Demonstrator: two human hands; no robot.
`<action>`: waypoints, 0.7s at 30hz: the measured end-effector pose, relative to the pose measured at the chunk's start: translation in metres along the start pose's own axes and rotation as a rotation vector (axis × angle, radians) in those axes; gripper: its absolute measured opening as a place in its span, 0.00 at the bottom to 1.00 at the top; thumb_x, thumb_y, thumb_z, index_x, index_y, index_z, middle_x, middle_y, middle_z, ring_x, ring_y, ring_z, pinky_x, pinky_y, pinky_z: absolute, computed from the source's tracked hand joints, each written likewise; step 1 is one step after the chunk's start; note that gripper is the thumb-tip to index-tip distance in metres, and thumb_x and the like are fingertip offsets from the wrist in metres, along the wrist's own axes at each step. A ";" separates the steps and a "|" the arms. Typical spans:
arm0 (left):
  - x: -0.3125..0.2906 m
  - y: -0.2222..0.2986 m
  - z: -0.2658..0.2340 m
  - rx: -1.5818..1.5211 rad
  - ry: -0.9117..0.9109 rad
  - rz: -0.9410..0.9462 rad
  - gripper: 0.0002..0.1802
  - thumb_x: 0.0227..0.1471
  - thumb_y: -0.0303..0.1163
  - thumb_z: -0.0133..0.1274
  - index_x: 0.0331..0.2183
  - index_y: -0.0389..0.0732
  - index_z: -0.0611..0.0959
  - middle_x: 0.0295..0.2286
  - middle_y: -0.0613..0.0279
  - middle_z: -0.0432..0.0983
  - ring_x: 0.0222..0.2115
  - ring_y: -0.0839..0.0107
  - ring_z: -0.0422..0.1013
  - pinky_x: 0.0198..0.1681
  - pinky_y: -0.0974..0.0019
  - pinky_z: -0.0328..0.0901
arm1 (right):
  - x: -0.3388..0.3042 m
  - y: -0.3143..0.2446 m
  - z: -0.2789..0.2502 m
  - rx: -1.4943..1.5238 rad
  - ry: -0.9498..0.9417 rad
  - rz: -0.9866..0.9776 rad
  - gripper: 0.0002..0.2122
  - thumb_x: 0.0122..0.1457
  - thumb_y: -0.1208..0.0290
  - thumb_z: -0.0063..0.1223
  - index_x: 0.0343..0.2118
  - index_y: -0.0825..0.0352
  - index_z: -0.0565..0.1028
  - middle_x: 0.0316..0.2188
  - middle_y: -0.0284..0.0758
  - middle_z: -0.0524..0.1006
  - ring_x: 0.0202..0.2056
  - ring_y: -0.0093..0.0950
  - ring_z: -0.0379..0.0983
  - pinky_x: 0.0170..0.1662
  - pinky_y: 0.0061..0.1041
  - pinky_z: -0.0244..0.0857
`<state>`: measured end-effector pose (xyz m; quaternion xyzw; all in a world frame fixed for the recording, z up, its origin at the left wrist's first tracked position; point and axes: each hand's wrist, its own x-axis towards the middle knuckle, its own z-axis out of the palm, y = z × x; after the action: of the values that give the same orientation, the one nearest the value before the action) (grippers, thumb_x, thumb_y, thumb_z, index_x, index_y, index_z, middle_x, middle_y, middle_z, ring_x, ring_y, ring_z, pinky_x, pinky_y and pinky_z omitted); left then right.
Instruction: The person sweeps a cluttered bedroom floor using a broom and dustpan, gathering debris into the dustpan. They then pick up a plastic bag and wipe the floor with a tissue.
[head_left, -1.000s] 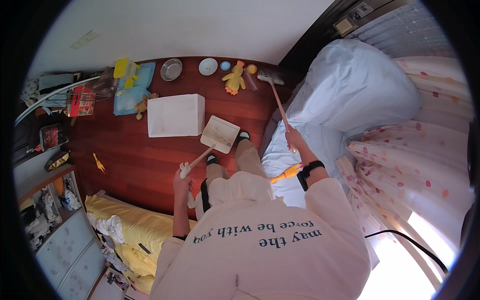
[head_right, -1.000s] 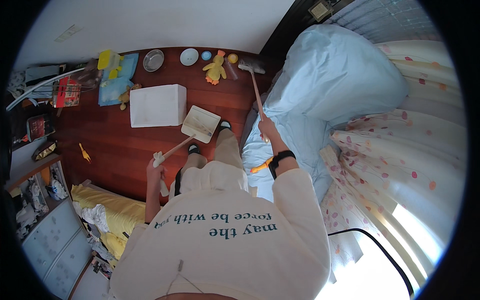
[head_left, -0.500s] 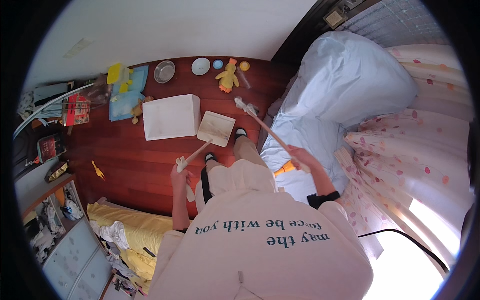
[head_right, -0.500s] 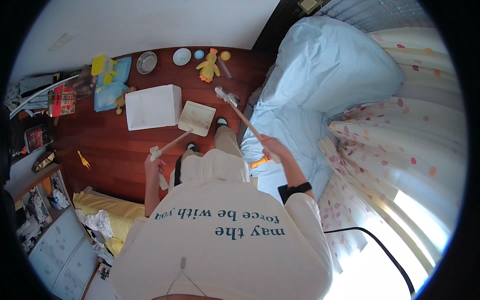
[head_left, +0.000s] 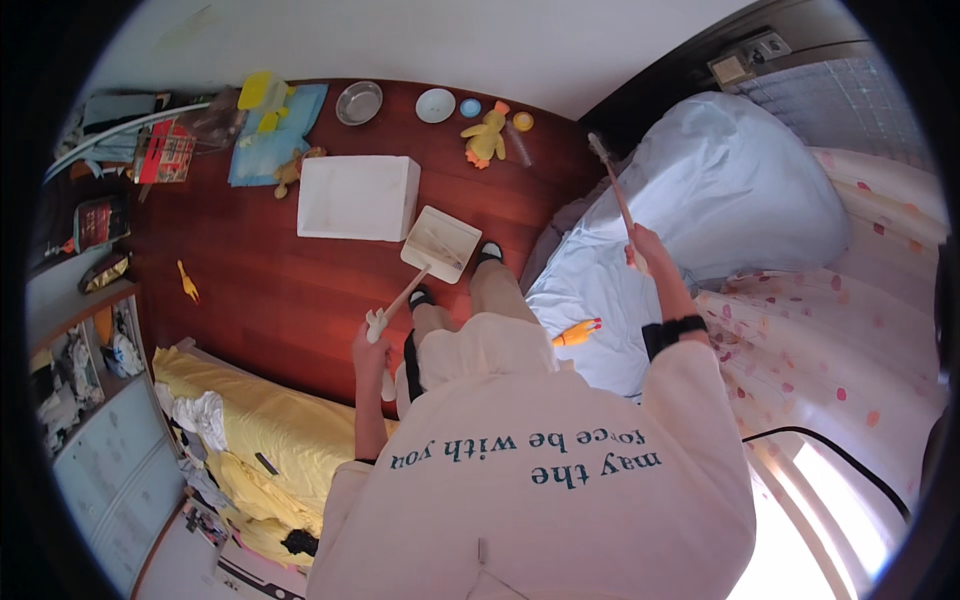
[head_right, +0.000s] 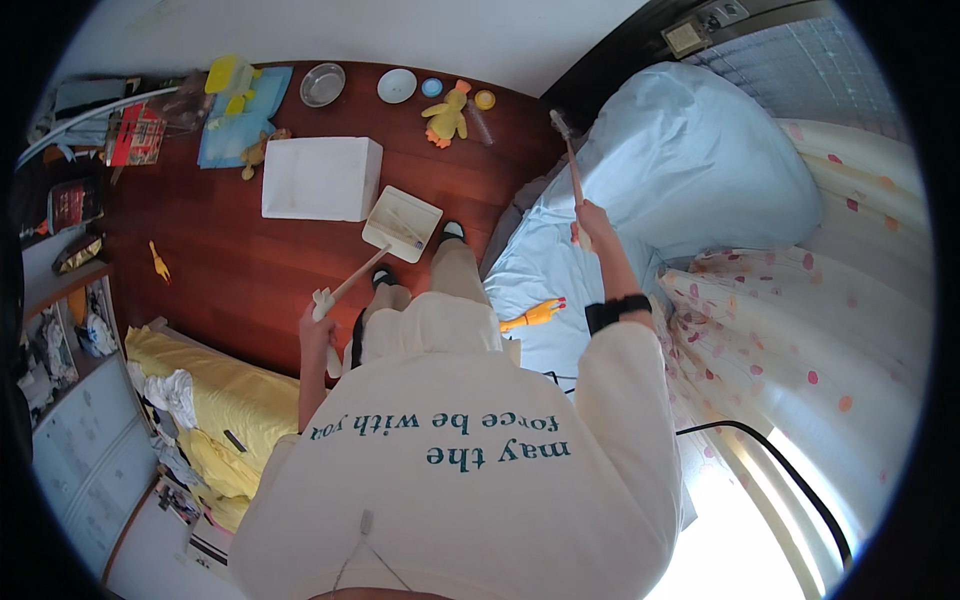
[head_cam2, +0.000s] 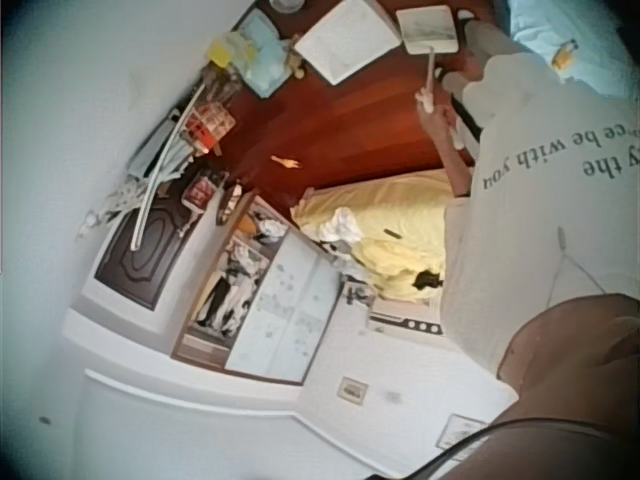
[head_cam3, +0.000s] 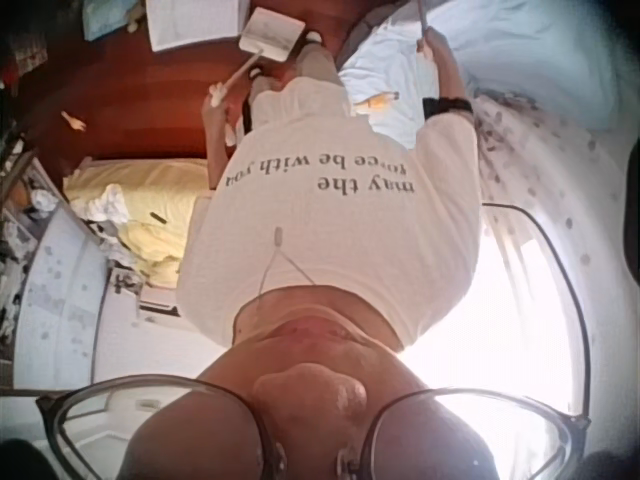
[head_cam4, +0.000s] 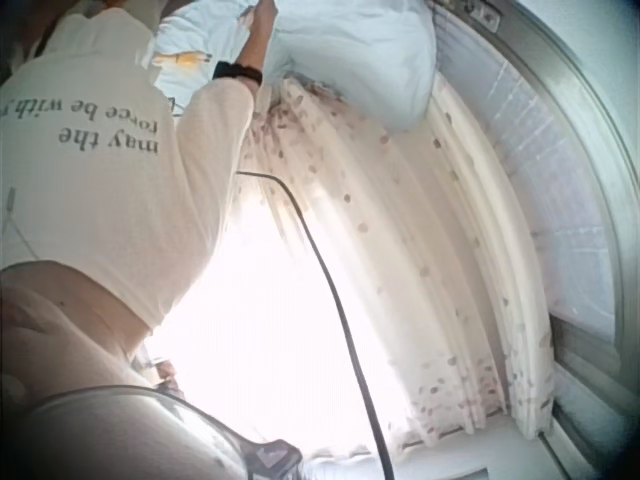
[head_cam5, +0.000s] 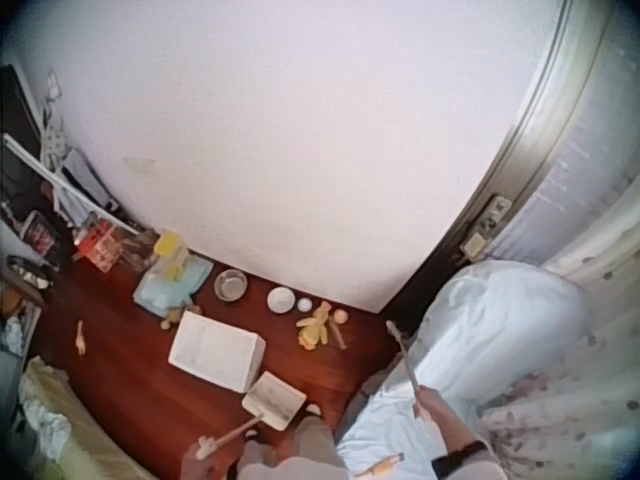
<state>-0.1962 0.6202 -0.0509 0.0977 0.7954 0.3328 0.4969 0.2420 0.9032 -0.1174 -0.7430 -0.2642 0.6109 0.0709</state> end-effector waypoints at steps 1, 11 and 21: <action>-0.002 -0.006 -0.003 -0.019 -0.004 -0.007 0.26 0.37 0.20 0.43 0.45 0.36 0.70 0.16 0.65 0.68 0.09 0.81 0.59 0.12 0.76 0.55 | 0.012 0.003 0.006 -0.013 0.015 0.004 0.09 0.57 0.69 0.33 0.35 0.67 0.64 0.16 0.35 0.64 0.12 0.27 0.59 0.14 0.28 0.58; -0.037 -0.079 -0.057 -0.101 0.058 -0.035 0.24 0.38 0.20 0.41 0.43 0.35 0.71 0.15 0.65 0.69 0.10 0.80 0.61 0.12 0.76 0.57 | -0.006 0.098 0.124 -0.152 -0.064 0.049 0.16 0.53 0.77 0.29 0.45 0.73 0.60 0.21 0.43 0.68 0.17 0.34 0.67 0.16 0.38 0.63; -0.094 -0.208 -0.169 -0.148 0.067 0.006 0.29 0.34 0.20 0.42 0.46 0.36 0.70 0.14 0.63 0.69 0.09 0.79 0.60 0.11 0.77 0.55 | -0.100 0.175 0.228 -0.294 -0.195 0.011 0.11 0.53 0.77 0.31 0.38 0.73 0.62 0.20 0.42 0.68 0.17 0.33 0.68 0.15 0.35 0.61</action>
<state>-0.2585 0.3440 -0.0649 0.0519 0.7844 0.3955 0.4750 0.0686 0.6567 -0.1615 -0.6840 -0.3523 0.6351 -0.0678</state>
